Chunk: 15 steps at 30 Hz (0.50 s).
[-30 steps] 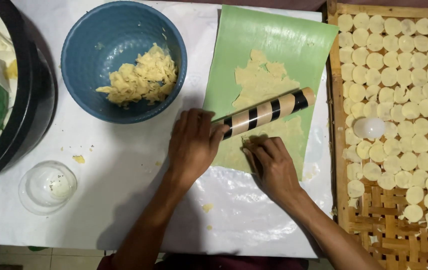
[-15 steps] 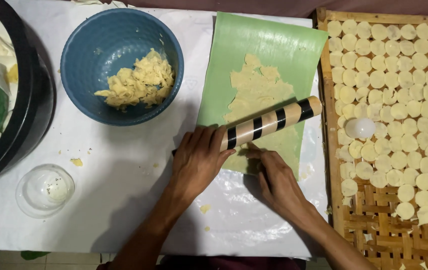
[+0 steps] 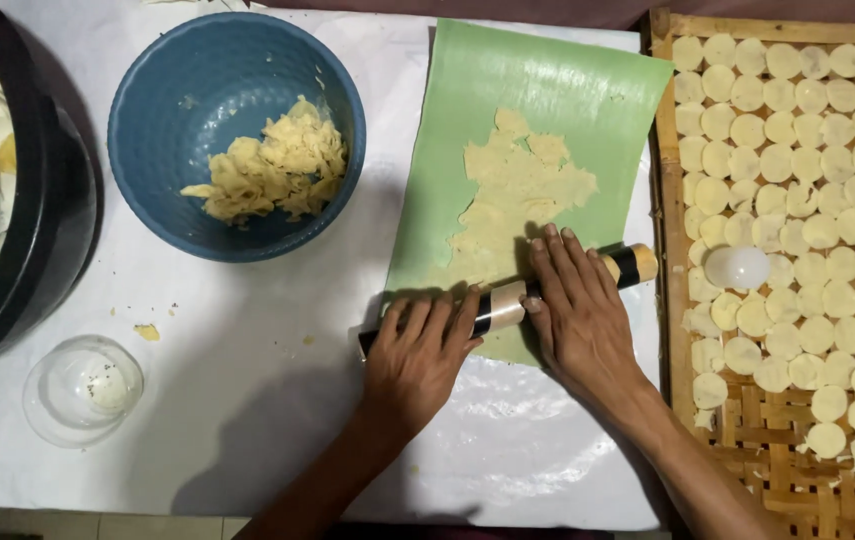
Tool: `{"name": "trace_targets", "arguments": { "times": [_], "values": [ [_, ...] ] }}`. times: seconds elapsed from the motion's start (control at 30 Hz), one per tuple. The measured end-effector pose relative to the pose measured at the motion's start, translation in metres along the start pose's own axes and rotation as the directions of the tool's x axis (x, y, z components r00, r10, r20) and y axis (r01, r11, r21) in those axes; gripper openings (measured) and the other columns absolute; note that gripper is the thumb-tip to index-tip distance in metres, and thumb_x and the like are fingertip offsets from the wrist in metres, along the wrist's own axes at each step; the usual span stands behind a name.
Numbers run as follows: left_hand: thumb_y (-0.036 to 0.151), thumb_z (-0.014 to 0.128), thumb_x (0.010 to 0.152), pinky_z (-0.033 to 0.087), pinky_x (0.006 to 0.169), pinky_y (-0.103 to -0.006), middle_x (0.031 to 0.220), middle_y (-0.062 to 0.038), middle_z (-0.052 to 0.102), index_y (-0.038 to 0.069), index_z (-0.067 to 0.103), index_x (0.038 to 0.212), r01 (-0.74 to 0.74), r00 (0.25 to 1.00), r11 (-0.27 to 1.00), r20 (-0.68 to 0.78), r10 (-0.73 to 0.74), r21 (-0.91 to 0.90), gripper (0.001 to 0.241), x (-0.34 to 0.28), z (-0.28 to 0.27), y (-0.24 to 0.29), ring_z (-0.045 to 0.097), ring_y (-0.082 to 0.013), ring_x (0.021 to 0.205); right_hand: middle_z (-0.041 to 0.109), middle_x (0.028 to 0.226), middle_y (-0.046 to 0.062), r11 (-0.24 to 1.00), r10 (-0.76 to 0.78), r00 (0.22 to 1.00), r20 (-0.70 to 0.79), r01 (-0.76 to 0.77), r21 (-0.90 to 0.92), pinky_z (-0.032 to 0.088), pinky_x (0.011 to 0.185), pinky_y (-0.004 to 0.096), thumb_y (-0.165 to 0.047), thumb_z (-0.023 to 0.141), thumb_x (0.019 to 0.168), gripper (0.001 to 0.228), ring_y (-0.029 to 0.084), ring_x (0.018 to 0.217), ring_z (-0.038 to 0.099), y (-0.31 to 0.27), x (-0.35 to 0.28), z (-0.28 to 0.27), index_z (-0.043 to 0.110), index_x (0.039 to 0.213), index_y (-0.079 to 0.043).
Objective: Rolling out dough onto a plastic sheet using a rolling pin to prepare small circular dough pieces.
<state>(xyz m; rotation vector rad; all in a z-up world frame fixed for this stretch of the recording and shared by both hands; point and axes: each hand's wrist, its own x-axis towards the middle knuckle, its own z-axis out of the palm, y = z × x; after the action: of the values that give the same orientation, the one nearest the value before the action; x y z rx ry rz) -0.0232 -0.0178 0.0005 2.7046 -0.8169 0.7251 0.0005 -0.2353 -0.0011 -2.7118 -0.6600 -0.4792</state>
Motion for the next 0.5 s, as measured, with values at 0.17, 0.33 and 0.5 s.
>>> {"name": "trace_targets", "arguments": {
  "times": [0.17, 0.33, 0.5],
  "values": [
    [0.044, 0.054, 0.104, 0.035, 0.112, -0.0665, 0.145, -0.022, 0.059, -0.001, 0.058, 0.141, 0.108, 0.991, 0.994, 0.076, -0.108, 0.003, 0.059, 0.016, 0.005, -0.006, 0.055, -0.0413, 0.135, 0.049, 0.157, 0.023, 0.998, 0.007, 0.995, 0.095, 0.000, -0.070, 0.032, 0.121, 0.047, -0.033, 0.040, 0.111, 0.054, 0.037, 0.148, 0.042, 0.012, 0.021, 0.007, 0.048, 0.153, -0.001],
    [0.044, 0.044, 0.109, 0.026, 0.118, -0.0639, 0.151, -0.030, 0.051, -0.009, 0.059, 0.139, 0.285, 0.950, 0.958, 0.142, -0.279, -0.019, 0.063, 0.047, 0.025, -0.030, 0.044, -0.0481, 0.143, 0.030, 0.166, 0.025, 0.983, 0.178, 0.896, 0.408, -0.147, -0.106, 0.015, 0.126, 0.054, -0.038, 0.023, 0.112, 0.058, 0.039, 0.156, 0.020, 0.014, 0.075, 0.002, 0.033, 0.163, -0.011],
    [0.048, 0.046, 0.109, 0.026, 0.120, -0.0620, 0.155, -0.033, 0.044, -0.009, 0.047, 0.151, 0.288, 0.955, 0.954, 0.049, -0.292, 0.082, 0.071, 0.047, 0.022, -0.028, 0.039, -0.0477, 0.148, 0.018, 0.169, 0.028, 0.991, 0.133, 0.955, 0.264, -0.124, -0.050, 0.011, 0.125, 0.058, -0.036, 0.028, 0.114, 0.060, 0.045, 0.156, 0.011, 0.018, 0.075, 0.013, 0.026, 0.165, -0.006]
  ]
}}
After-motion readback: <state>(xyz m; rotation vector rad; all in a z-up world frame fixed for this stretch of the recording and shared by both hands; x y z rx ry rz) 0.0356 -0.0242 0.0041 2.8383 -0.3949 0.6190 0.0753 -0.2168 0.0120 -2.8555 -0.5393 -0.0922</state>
